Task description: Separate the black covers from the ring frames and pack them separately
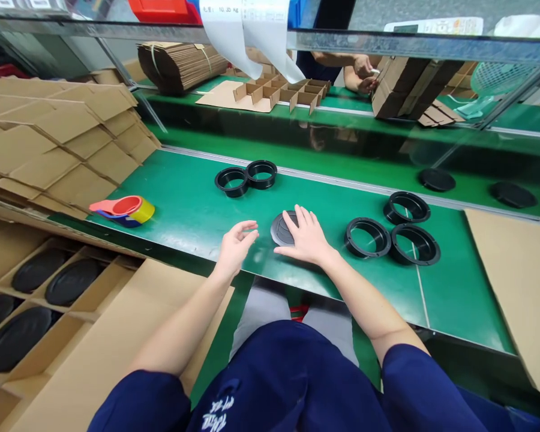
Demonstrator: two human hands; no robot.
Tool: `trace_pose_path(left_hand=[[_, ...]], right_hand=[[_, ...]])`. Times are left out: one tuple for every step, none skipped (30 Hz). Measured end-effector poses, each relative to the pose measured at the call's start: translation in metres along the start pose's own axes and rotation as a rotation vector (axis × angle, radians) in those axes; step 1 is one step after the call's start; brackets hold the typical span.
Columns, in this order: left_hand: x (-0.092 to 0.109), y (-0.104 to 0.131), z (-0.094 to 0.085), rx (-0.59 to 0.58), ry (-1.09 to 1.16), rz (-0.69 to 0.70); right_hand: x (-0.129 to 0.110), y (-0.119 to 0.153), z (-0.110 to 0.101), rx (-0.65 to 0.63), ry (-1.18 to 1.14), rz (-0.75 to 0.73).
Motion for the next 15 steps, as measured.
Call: trace_pose_path(left_hand=[[0.007,-0.003,0.003,-0.020,-0.069,0.055],[0.017,-0.008,0.007,-0.042,-0.156,0.137],[0.029,-0.013,0.013,-0.066,-0.256,0.245],[0.042,-0.019,0.021,-0.090,-0.363,0.368],[0.054,-0.023,0.032,-0.117,-0.471,0.492],[0.063,-0.027,0.046,-0.156,-0.577,0.602],[0.067,-0.029,0.063,-0.212,-0.679,0.679],[0.066,-0.030,0.080,-0.302,-0.780,0.721],[0.061,-0.029,0.098,-0.414,-0.877,0.725],[0.053,-0.027,0.113,-0.529,-0.962,0.700],[0.044,-0.024,0.125,-0.634,-1.027,0.657],[0.037,-0.022,0.133,-0.717,-1.072,0.610],[0.031,-0.020,0.137,-0.777,-1.097,0.569],[0.028,-0.019,0.138,-0.821,-1.105,0.541],[0.028,-0.020,0.136,-0.853,-1.098,0.520]], right_hand=[[0.004,-0.001,-0.002,0.025,-0.045,-0.013],[0.011,-0.001,-0.006,0.078,-0.112,-0.010],[0.022,-0.002,-0.013,0.164,-0.202,0.017],[0.035,0.000,-0.020,0.281,-0.309,0.067],[0.050,0.003,-0.028,0.415,-0.421,0.134],[0.065,0.007,-0.034,0.549,-0.530,0.204],[0.079,0.012,-0.037,0.660,-0.626,0.261],[0.089,0.016,-0.039,0.733,-0.707,0.295],[0.096,0.019,-0.039,0.763,-0.776,0.310],[0.099,0.021,-0.039,0.756,-0.836,0.309],[0.100,0.022,-0.037,0.730,-0.894,0.302],[0.099,0.022,-0.036,0.695,-0.953,0.296],[0.097,0.022,-0.035,0.663,-1.012,0.294],[0.095,0.022,-0.034,0.640,-1.066,0.298],[0.093,0.022,-0.034,0.622,-1.113,0.303]])
Point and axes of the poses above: each hand's wrist, its own y-axis away from the middle knuckle, its own z-axis out of the palm, x = y × z, the point moved 4 cm from there along -y, towards the middle knuckle, and after that the axes turned 10 degrees about z, right-handed, at the moved point
